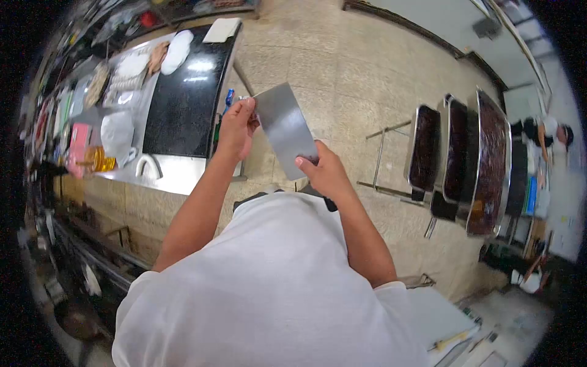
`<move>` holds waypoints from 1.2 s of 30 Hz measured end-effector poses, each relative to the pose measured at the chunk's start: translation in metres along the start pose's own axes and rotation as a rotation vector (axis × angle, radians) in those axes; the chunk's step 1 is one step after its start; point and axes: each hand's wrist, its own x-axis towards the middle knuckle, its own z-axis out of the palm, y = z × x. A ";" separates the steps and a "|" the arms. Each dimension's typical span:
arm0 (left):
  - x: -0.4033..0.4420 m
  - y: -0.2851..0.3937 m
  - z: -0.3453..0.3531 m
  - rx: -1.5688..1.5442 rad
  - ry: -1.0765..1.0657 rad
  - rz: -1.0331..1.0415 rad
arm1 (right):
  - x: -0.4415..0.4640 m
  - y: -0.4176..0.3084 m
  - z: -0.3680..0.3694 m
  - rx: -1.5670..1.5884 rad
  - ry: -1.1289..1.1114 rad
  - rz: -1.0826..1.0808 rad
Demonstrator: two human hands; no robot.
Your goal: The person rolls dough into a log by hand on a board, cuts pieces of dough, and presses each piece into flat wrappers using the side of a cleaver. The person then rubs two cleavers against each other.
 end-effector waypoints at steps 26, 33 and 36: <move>-0.115 -0.081 0.024 0.768 -1.131 -0.102 | -0.122 0.050 0.028 0.610 0.630 -0.377; -0.149 -0.087 0.072 0.694 -0.689 -0.516 | -0.110 0.145 -0.056 -0.168 0.473 -0.472; -0.162 -0.099 0.070 0.608 -0.524 -0.227 | -0.141 0.265 -0.153 -0.433 0.812 -0.109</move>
